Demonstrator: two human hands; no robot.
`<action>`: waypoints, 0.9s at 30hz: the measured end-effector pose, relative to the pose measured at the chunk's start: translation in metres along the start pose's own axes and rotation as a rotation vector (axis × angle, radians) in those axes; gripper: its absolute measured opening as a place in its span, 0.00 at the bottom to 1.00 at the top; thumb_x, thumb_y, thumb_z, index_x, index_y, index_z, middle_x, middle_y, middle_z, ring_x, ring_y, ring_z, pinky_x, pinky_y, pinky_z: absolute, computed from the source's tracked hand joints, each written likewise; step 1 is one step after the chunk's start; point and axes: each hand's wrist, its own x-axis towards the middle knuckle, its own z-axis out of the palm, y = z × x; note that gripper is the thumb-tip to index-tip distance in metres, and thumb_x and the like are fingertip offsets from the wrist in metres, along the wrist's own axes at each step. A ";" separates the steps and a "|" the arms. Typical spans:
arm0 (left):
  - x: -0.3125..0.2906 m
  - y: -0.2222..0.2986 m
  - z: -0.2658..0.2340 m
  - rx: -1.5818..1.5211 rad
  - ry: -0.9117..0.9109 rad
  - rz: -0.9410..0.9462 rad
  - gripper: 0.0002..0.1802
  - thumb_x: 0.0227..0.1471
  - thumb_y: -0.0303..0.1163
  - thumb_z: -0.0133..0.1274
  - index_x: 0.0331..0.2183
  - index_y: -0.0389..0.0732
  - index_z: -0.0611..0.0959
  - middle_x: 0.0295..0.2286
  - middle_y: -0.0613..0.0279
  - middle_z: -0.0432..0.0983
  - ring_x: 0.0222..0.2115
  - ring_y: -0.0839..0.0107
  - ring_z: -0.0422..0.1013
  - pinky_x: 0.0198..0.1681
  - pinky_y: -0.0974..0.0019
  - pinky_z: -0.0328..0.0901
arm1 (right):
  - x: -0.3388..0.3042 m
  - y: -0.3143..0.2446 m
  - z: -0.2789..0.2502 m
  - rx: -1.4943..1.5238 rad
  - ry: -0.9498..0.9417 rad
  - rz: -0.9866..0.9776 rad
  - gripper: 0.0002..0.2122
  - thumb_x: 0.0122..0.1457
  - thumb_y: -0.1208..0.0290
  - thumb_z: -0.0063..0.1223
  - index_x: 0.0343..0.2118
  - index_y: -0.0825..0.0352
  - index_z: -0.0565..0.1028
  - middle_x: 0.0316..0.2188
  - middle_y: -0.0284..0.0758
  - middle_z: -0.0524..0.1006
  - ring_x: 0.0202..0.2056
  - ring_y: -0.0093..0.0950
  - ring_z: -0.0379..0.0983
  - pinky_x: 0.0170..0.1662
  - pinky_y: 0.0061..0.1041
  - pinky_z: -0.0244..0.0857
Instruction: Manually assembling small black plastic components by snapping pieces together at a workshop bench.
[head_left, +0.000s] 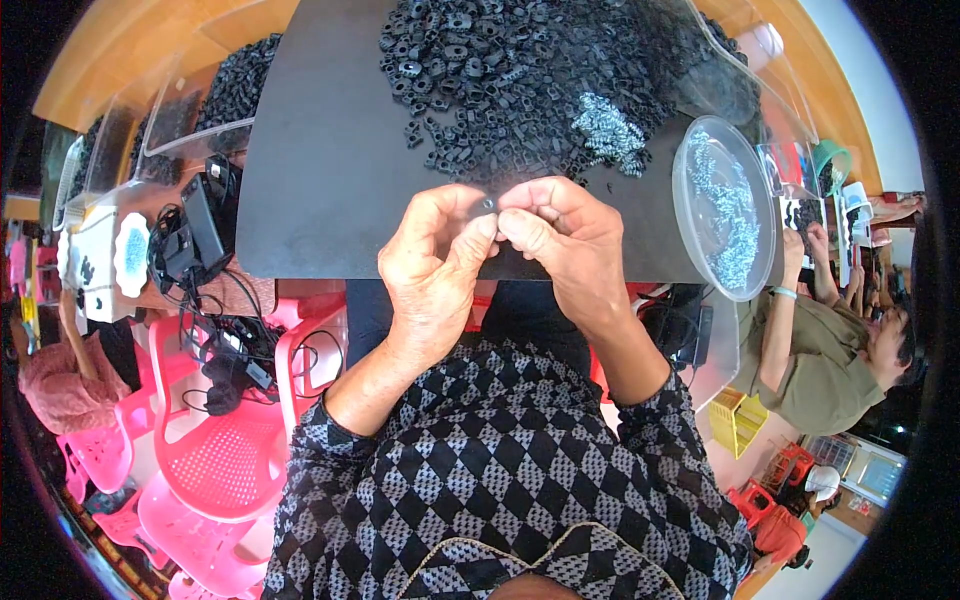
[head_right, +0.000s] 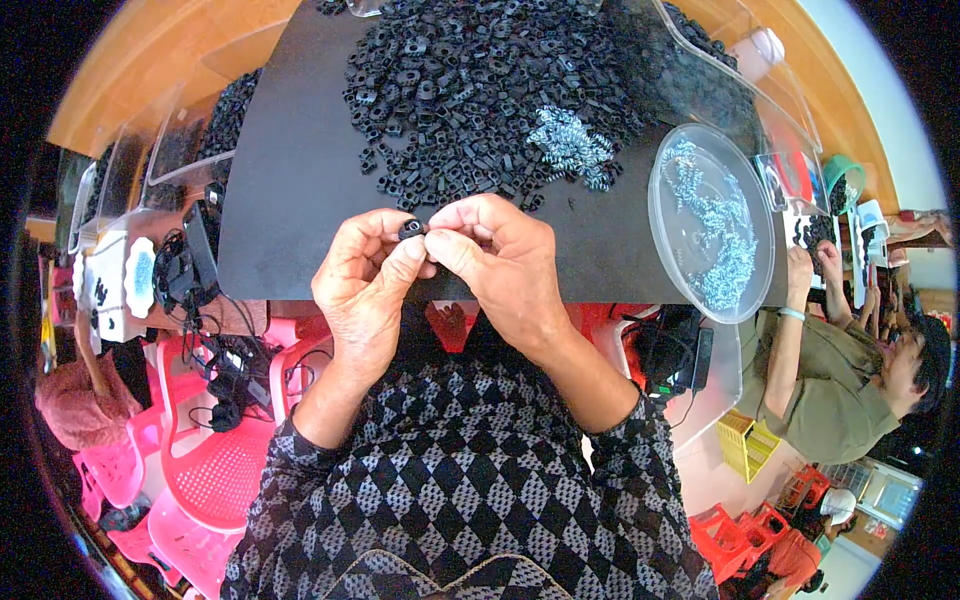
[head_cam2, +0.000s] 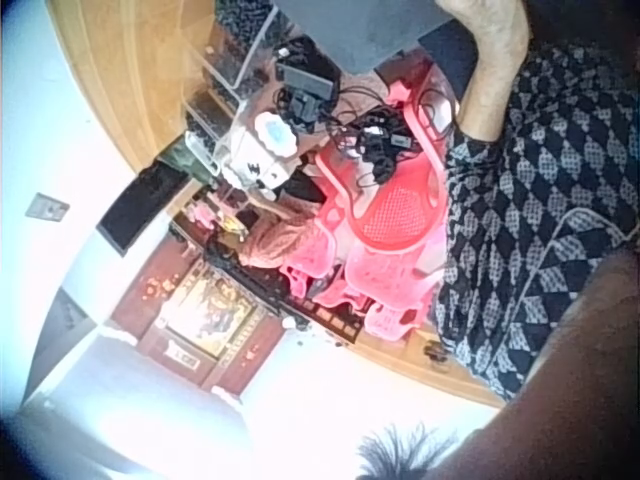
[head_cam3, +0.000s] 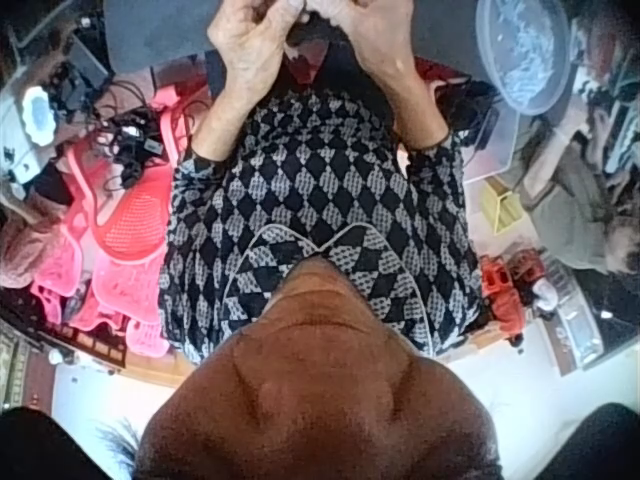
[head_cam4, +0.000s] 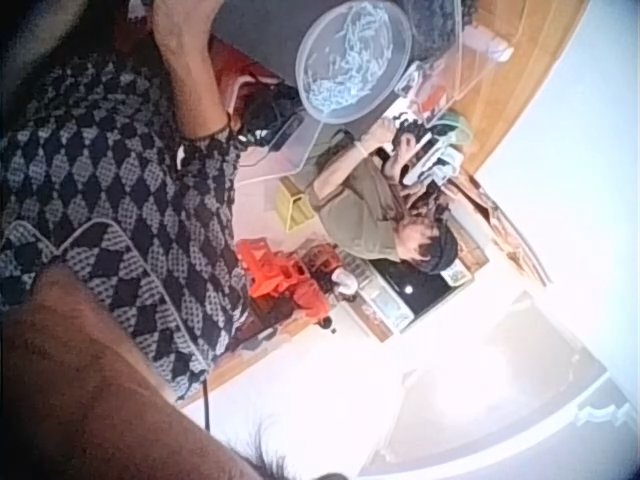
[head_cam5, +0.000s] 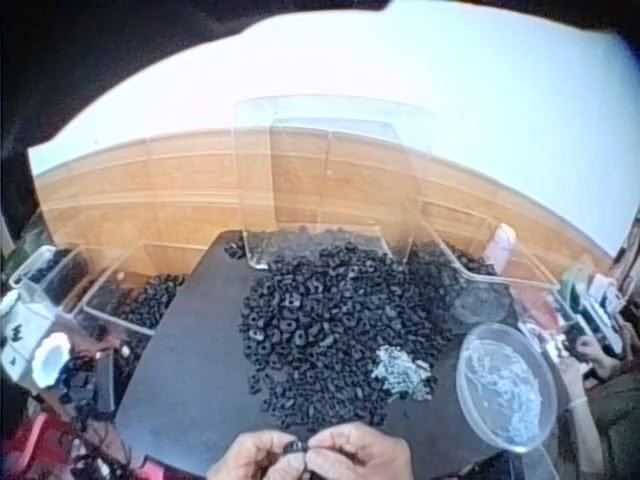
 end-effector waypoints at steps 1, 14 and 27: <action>0.000 0.000 -0.001 0.001 0.000 0.001 0.13 0.51 0.23 0.55 0.40 0.34 0.74 0.31 0.64 0.73 0.26 0.81 0.69 0.27 0.79 0.66 | 0.001 0.002 -0.001 -0.008 -0.006 -0.008 0.07 0.56 0.73 0.56 0.36 0.69 0.75 0.28 0.29 0.76 0.29 0.16 0.71 0.30 0.13 0.60; 0.000 0.000 -0.004 -0.151 0.073 -0.077 0.12 0.49 0.22 0.57 0.38 0.34 0.75 0.30 0.63 0.75 0.24 0.81 0.69 0.26 0.79 0.66 | -0.005 0.011 0.002 -0.042 -0.003 -0.133 0.07 0.54 0.82 0.55 0.36 0.70 0.75 0.31 0.29 0.76 0.33 0.15 0.71 0.37 0.16 0.67; -0.005 0.004 -0.007 -0.117 0.103 -0.090 0.11 0.49 0.21 0.57 0.37 0.32 0.76 0.30 0.60 0.76 0.22 0.78 0.70 0.25 0.77 0.67 | -0.011 0.001 0.007 -0.127 0.015 -0.037 0.05 0.54 0.79 0.55 0.33 0.71 0.75 0.27 0.30 0.77 0.28 0.15 0.72 0.31 0.16 0.68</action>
